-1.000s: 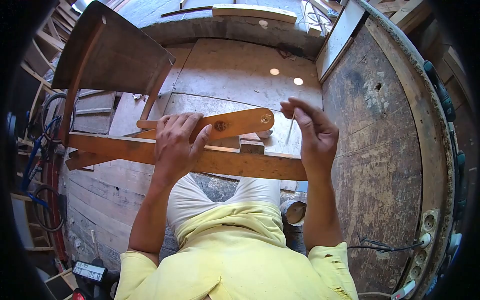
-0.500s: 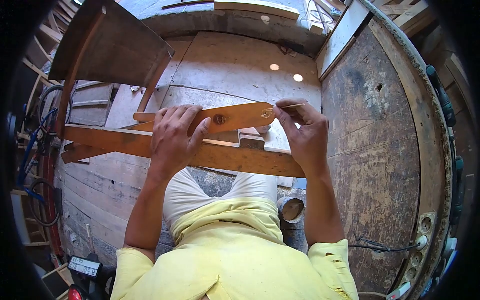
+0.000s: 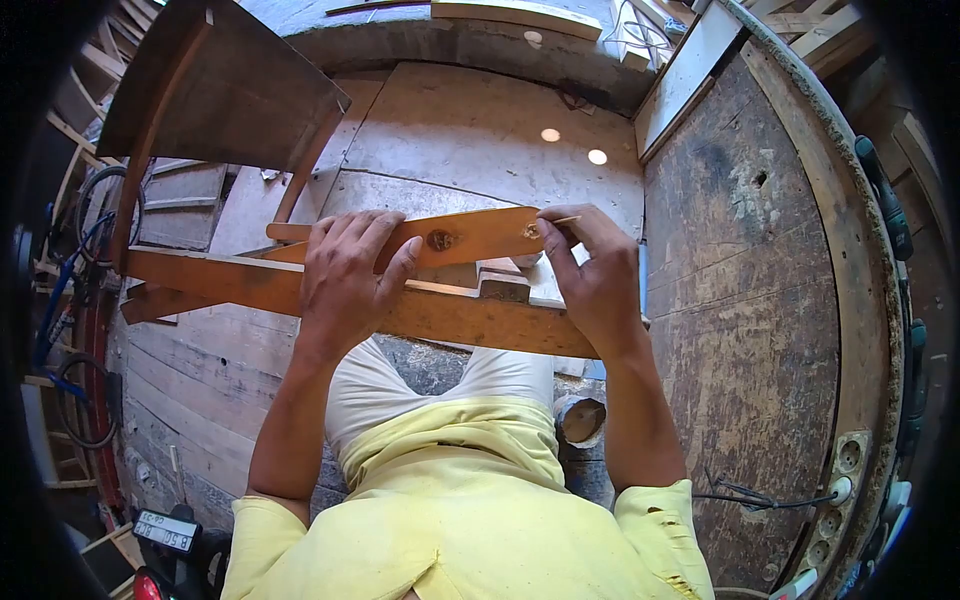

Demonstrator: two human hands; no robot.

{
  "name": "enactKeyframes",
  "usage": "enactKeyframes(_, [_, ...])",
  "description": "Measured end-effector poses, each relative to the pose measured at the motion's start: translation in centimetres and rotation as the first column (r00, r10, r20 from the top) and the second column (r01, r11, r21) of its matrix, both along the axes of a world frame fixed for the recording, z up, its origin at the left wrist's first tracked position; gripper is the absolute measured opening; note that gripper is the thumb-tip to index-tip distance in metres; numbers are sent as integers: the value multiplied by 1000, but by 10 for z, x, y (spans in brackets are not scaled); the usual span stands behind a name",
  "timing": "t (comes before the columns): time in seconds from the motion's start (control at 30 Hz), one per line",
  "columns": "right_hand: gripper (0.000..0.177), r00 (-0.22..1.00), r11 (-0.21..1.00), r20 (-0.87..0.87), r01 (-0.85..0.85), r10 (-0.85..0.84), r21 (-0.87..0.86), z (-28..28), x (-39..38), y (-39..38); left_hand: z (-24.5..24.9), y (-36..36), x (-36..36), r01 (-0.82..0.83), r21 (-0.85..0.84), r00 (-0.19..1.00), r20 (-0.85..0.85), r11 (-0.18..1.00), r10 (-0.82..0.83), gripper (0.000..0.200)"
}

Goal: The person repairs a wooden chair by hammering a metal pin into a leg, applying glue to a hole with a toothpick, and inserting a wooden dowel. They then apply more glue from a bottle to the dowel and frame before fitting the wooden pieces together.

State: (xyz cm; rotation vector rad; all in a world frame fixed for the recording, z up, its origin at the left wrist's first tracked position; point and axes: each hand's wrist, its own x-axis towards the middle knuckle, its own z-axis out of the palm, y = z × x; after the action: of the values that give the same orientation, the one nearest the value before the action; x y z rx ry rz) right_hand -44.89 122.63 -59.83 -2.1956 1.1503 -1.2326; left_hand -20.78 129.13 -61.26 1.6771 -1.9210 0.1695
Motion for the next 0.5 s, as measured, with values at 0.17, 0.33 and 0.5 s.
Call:
enactKeyframes(0.17, [9, 1000, 998, -19, -6, 5, -63, 1, -1, 0, 1, 1, 0, 3, 17, 1000, -2, 1000, -3, 38])
enactKeyframes(0.33, [9, 1000, 999, -10, 2, -2, -41, -3, -3, -2, 3, 0, -1, 3, 0, 1000, -1, 1000, -3, 39])
enactKeyframes(0.5, [9, 1000, 999, 16, 9, -9, -42, -7, -9, -2, 3, -1, -1, 15, -7, 1000, -1, 1000, -15, 36])
